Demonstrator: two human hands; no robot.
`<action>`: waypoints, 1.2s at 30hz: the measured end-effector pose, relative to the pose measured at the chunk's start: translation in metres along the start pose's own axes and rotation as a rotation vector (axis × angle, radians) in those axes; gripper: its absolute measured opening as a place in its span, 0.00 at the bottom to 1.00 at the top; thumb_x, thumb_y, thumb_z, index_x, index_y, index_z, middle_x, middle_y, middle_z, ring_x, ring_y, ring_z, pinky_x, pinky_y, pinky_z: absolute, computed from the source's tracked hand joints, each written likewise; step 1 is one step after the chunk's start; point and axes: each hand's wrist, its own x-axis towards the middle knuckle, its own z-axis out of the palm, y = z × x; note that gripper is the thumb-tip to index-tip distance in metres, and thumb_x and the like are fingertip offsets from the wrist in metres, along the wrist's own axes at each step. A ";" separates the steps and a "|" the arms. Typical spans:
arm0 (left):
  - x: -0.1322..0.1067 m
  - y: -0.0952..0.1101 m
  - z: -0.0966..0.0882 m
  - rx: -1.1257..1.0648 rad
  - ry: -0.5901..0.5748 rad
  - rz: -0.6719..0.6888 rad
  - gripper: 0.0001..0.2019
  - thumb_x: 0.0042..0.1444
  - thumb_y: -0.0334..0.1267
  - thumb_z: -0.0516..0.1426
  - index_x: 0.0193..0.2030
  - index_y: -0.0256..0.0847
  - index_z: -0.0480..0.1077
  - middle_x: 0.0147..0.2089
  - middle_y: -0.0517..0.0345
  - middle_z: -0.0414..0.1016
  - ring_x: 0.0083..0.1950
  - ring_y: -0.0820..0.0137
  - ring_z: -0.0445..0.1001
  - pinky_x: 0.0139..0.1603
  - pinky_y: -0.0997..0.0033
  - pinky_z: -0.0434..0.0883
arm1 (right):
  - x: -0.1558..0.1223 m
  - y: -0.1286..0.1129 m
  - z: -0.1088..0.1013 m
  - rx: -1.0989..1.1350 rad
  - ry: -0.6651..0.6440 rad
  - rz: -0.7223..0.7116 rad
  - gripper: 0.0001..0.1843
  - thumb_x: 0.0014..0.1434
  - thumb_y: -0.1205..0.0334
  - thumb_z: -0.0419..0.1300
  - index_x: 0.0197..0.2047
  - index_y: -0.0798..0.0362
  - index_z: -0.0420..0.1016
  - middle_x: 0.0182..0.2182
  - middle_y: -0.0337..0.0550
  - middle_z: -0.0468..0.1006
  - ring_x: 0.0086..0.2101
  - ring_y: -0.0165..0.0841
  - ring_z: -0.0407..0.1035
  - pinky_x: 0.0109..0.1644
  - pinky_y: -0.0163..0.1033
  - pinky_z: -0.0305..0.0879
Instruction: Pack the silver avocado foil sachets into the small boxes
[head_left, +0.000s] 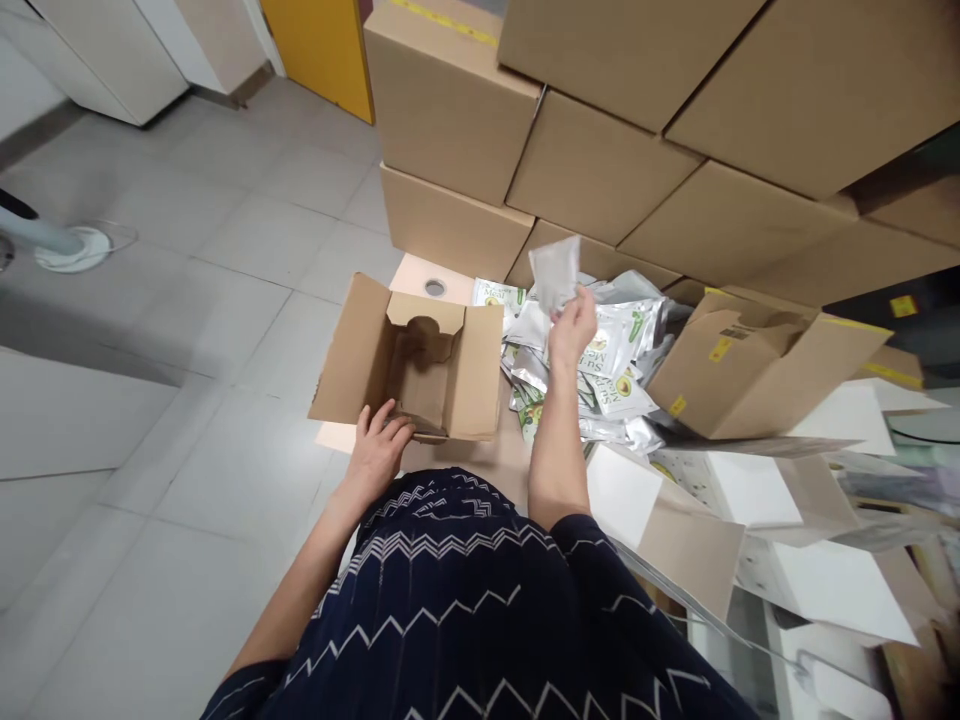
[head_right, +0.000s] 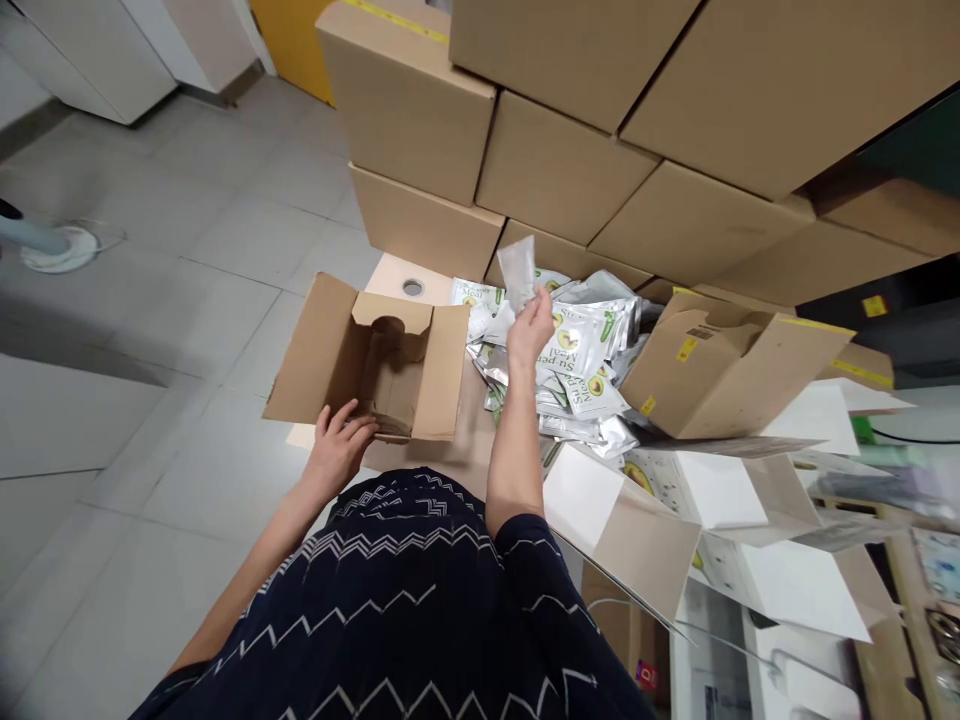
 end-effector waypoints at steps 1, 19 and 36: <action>0.000 -0.001 0.001 -0.008 -0.012 0.006 0.17 0.60 0.26 0.53 0.50 0.47 0.75 0.53 0.51 0.80 0.65 0.52 0.66 0.69 0.38 0.54 | -0.002 -0.007 -0.010 0.138 0.038 -0.011 0.32 0.71 0.61 0.29 0.71 0.52 0.56 0.58 0.54 0.70 0.57 0.36 0.69 0.53 0.49 0.73; 0.002 -0.003 -0.003 0.002 -0.036 0.002 0.15 0.63 0.28 0.51 0.52 0.44 0.74 0.50 0.50 0.81 0.53 0.57 0.71 0.61 0.49 0.58 | -0.113 -0.130 0.050 -0.269 -1.124 -0.372 0.19 0.70 0.65 0.46 0.56 0.53 0.74 0.51 0.52 0.80 0.47 0.39 0.75 0.43 0.37 0.65; 0.009 0.006 -0.009 0.022 -0.060 -0.088 0.19 0.64 0.35 0.54 0.60 0.33 0.68 0.62 0.35 0.70 0.62 0.52 0.69 0.62 0.50 0.60 | -0.117 -0.136 0.093 -0.718 -1.619 -0.553 0.20 0.67 0.65 0.53 0.55 0.64 0.78 0.53 0.59 0.80 0.49 0.45 0.76 0.44 0.39 0.70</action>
